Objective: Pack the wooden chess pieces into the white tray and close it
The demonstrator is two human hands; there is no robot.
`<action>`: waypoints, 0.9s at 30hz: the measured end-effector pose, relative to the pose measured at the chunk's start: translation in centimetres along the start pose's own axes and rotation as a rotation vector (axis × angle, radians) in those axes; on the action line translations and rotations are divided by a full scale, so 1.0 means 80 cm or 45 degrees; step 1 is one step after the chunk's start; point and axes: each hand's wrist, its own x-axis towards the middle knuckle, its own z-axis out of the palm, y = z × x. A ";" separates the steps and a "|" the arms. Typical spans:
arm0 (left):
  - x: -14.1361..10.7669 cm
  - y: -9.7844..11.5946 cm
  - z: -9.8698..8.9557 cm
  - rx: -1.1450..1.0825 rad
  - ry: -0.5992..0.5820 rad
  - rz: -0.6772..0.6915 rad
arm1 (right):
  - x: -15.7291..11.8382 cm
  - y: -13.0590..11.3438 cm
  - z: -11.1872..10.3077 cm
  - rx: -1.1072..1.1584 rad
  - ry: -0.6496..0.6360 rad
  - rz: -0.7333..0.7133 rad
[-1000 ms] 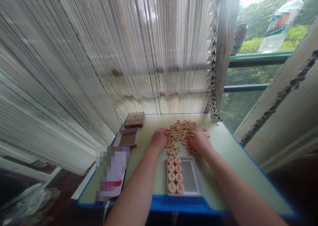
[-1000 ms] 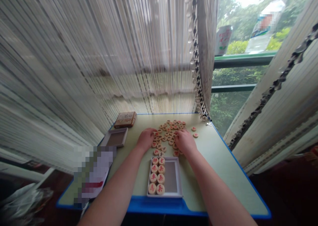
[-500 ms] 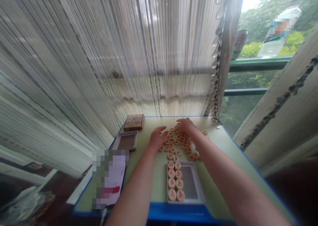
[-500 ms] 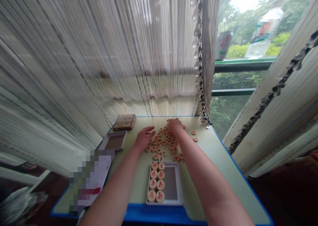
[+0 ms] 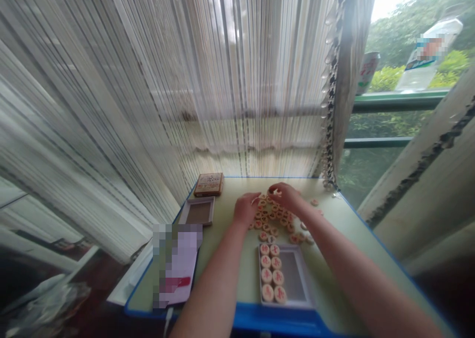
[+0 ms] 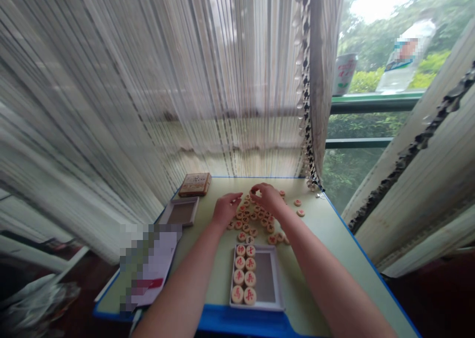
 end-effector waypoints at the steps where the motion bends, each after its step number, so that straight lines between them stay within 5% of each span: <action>1: -0.002 0.004 0.001 -0.024 -0.037 0.025 | -0.013 -0.005 -0.005 0.055 -0.026 -0.043; 8: -0.032 0.045 -0.004 -0.175 -0.368 0.179 | -0.120 -0.025 -0.033 0.178 0.016 0.015; 14: -0.061 0.084 -0.019 -0.065 -0.664 0.416 | -0.193 -0.042 -0.032 0.080 0.030 0.011; 20: -0.071 0.091 -0.016 0.107 -0.818 0.470 | -0.205 -0.044 -0.028 -0.025 -0.045 -0.047; 27: -0.073 0.086 -0.005 0.186 -0.820 0.496 | -0.204 -0.038 -0.032 -0.029 -0.056 -0.020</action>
